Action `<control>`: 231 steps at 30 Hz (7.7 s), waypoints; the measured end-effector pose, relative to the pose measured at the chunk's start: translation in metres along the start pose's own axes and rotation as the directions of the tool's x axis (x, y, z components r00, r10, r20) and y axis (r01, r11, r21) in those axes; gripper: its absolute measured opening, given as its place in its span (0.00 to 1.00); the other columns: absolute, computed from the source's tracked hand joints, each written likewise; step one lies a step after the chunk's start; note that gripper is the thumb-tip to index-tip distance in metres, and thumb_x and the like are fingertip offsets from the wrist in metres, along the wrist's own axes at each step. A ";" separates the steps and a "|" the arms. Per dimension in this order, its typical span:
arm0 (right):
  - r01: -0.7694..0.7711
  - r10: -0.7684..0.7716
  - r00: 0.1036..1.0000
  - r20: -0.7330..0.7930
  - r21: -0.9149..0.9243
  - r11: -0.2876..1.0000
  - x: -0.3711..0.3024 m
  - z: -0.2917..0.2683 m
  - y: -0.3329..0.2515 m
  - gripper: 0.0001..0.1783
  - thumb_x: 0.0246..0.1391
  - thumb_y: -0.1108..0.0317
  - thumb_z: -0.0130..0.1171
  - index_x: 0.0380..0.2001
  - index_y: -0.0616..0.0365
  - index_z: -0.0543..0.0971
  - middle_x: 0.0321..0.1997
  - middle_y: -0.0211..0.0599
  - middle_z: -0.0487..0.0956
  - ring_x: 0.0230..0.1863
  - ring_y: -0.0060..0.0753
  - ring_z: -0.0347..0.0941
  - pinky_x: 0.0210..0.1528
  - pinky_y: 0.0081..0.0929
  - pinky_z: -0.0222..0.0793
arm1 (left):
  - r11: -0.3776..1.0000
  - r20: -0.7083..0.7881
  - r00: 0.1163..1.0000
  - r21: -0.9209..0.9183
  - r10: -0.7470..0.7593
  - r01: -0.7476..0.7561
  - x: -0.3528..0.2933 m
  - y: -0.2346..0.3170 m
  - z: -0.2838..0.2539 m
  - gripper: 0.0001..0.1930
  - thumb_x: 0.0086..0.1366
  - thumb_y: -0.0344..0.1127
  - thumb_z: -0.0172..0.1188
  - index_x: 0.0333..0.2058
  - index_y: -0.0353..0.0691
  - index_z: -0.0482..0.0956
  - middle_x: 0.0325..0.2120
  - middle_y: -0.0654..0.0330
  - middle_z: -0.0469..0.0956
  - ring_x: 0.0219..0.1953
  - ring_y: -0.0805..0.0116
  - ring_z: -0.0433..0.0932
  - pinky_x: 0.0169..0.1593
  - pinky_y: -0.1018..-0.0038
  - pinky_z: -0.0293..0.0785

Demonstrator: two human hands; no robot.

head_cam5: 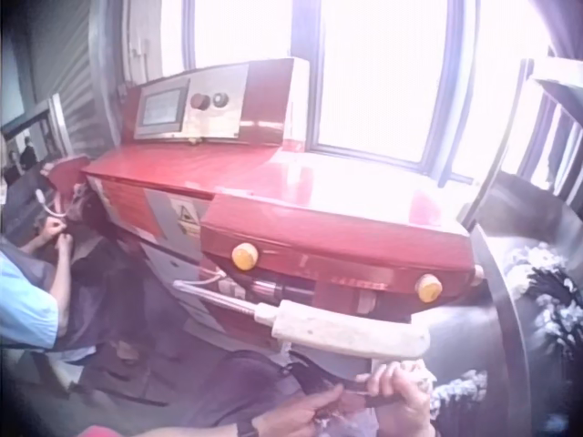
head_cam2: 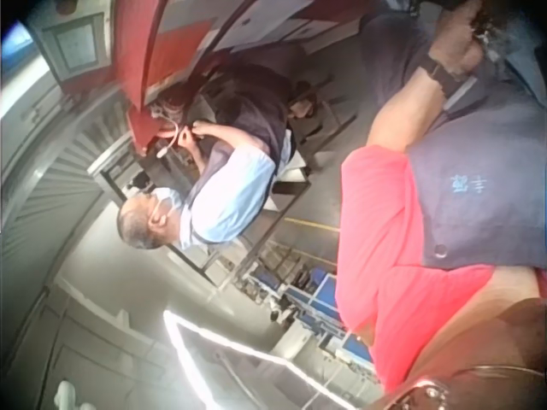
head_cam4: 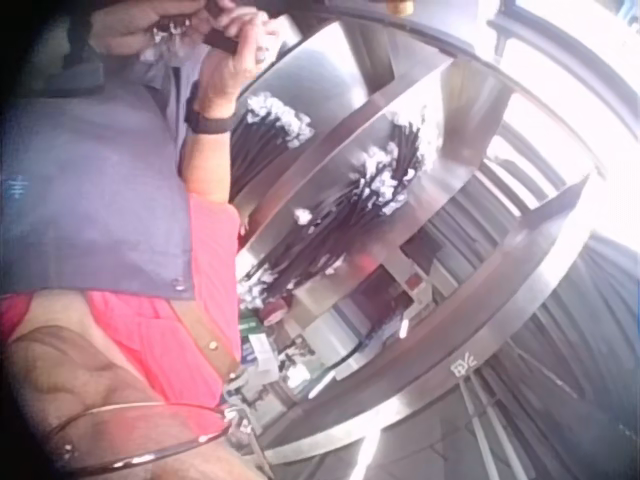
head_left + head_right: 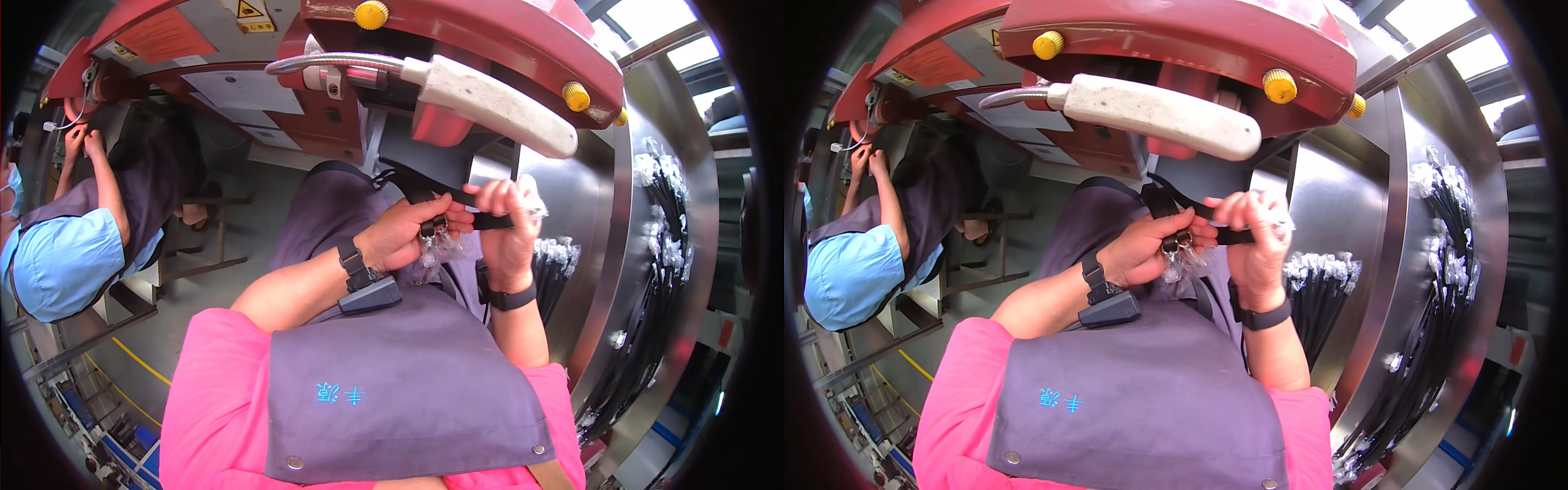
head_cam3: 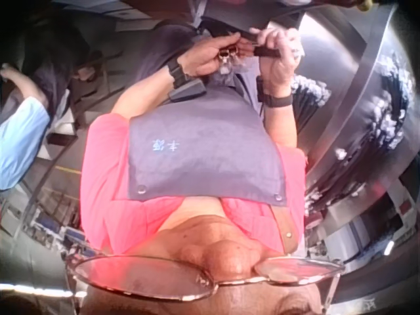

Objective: Assembling small metal buckles and plastic components onto black leather straps at a workshop station.

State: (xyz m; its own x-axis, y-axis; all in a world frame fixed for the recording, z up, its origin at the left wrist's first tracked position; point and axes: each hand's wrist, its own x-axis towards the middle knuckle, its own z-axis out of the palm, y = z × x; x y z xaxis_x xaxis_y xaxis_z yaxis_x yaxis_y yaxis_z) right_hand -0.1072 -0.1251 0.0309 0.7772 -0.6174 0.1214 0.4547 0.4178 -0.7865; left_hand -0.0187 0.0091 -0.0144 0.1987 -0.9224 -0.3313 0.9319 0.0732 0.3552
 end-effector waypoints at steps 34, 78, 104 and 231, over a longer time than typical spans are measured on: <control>-0.198 0.243 0.969 -0.039 -0.709 0.677 0.010 -0.003 -0.003 0.05 0.53 0.73 0.62 0.32 0.60 0.77 0.24 0.21 0.72 0.26 0.12 0.64 0.27 0.13 0.60 | 0.921 -0.069 0.924 0.138 0.376 -0.364 -0.005 0.016 0.002 0.12 0.64 0.32 0.59 0.44 0.35 0.77 0.40 0.54 0.80 0.45 0.65 0.79 0.47 0.75 0.75; -0.142 0.104 0.989 -0.107 -0.469 0.872 0.040 0.002 0.016 0.05 0.57 0.72 0.57 0.35 0.62 0.76 0.23 0.26 0.72 0.20 0.15 0.62 0.23 0.15 0.55 | 0.929 -0.177 0.930 -0.126 0.323 -0.347 0.013 0.022 0.026 0.13 0.65 0.31 0.57 0.43 0.25 0.75 0.44 0.46 0.77 0.48 0.60 0.78 0.54 0.72 0.75; -0.130 0.098 0.991 -0.090 -0.493 0.860 0.040 -0.006 0.030 0.04 0.57 0.72 0.58 0.35 0.60 0.77 0.21 0.25 0.71 0.19 0.15 0.62 0.23 0.15 0.55 | 0.938 -0.178 0.929 -0.066 0.326 -0.341 0.010 0.025 0.015 0.12 0.65 0.32 0.57 0.43 0.28 0.76 0.45 0.47 0.77 0.50 0.61 0.77 0.51 0.72 0.75; 0.054 -0.100 0.995 -0.006 -0.809 0.585 0.032 0.000 0.023 0.04 0.55 0.73 0.60 0.34 0.59 0.78 0.19 0.18 0.69 0.20 0.10 0.60 0.21 0.13 0.54 | 0.956 -0.201 0.950 -0.121 0.240 -0.267 0.007 0.026 0.011 0.14 0.66 0.34 0.57 0.44 0.29 0.75 0.44 0.51 0.77 0.49 0.63 0.76 0.50 0.75 0.75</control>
State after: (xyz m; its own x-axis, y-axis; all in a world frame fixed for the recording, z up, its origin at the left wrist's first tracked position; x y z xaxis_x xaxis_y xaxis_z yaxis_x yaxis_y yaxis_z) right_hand -0.0715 -0.1349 0.0165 0.7253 -0.6599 0.1960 -0.0440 -0.3285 -0.9435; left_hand 0.0035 0.0001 0.0020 0.4736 -0.7824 -0.4045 0.8744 0.3626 0.3224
